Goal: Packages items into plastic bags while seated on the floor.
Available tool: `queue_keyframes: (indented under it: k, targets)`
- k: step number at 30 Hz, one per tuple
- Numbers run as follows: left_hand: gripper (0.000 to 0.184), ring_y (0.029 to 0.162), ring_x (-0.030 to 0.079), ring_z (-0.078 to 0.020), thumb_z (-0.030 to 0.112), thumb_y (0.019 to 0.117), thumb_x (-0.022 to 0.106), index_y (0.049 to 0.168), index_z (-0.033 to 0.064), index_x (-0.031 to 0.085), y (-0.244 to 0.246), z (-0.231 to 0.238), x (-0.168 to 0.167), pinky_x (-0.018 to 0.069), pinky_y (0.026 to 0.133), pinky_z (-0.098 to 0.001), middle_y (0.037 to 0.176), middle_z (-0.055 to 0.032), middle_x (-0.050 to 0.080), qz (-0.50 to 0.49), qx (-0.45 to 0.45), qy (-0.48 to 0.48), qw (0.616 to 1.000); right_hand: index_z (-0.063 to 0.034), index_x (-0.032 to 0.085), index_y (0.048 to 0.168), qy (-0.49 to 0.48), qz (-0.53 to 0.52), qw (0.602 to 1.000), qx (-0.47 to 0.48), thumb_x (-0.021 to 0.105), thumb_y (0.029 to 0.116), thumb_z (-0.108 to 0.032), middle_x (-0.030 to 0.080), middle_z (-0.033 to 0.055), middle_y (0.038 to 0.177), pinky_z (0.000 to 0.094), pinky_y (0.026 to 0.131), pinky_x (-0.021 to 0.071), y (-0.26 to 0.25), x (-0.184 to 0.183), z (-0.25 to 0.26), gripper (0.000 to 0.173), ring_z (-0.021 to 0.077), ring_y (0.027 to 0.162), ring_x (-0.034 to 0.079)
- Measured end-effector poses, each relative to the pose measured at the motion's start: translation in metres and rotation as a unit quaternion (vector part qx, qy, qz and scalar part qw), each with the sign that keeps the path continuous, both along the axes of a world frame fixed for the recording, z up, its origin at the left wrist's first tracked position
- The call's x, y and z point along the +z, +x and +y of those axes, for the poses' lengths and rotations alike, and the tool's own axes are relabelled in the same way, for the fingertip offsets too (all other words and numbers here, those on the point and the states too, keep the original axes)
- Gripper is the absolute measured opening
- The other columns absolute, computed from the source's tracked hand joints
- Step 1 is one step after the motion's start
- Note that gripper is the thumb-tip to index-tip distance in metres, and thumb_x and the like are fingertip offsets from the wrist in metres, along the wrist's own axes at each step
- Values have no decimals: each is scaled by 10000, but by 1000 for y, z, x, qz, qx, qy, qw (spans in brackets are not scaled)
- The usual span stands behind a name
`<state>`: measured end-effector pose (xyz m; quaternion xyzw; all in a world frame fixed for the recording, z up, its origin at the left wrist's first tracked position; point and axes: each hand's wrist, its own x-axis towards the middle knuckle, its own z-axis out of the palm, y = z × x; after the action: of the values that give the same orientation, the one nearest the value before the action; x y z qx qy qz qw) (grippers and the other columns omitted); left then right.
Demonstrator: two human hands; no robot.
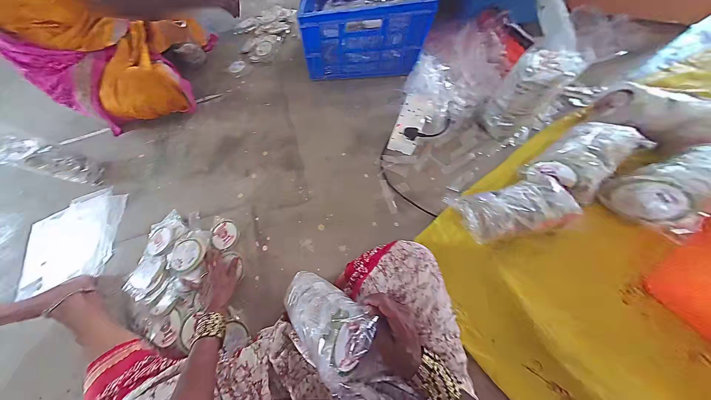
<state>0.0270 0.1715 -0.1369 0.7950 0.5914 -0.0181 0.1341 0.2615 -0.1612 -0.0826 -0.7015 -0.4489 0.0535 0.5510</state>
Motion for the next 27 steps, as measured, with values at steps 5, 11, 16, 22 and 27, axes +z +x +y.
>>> queue_keyframes:
  k: [5,11,16,22,27]
  targets:
    - [839,1529,213,-442,569,1009,448,1576,-33,300,17,-26,21,77,1212,-672,1631,-278,261,-161,-49,-60,984,-30,678,1017,6,17,1000,18,493,966,-100,737,91,868,276,727,590,2,3,-1,204,131,773,713]
    - [922,1509,332,-224,729,998,248,1480,-24,475,58,-132,117,206,1260,-458,1572,-143,444,-416,-227,-162,865,32,689,916,69,102,991,49,552,956,-59,697,122,750,325,624,566,-10,39,40,169,165,661,678]
    - [740,1398,480,-158,691,956,481,1444,138,542,46,-156,144,381,1174,-369,1478,13,559,-556,-203,-240,769,36,681,931,42,118,979,158,573,995,-79,676,143,694,453,595,551,-29,75,87,171,263,625,687]
    - [565,1355,457,-54,26,940,475,1458,-147,329,40,-172,133,398,1122,-237,1521,-123,441,-525,-63,-178,830,33,705,1159,-86,-10,985,147,609,982,-76,719,193,1090,463,919,547,-19,102,101,229,342,1069,688]
    - [370,1010,604,-26,93,1047,363,1326,-150,355,60,-207,139,510,946,-234,1116,-65,577,-575,145,-180,785,-17,698,1246,-169,-132,934,285,578,1006,-87,697,185,1225,465,953,530,-34,147,98,277,351,1150,661]
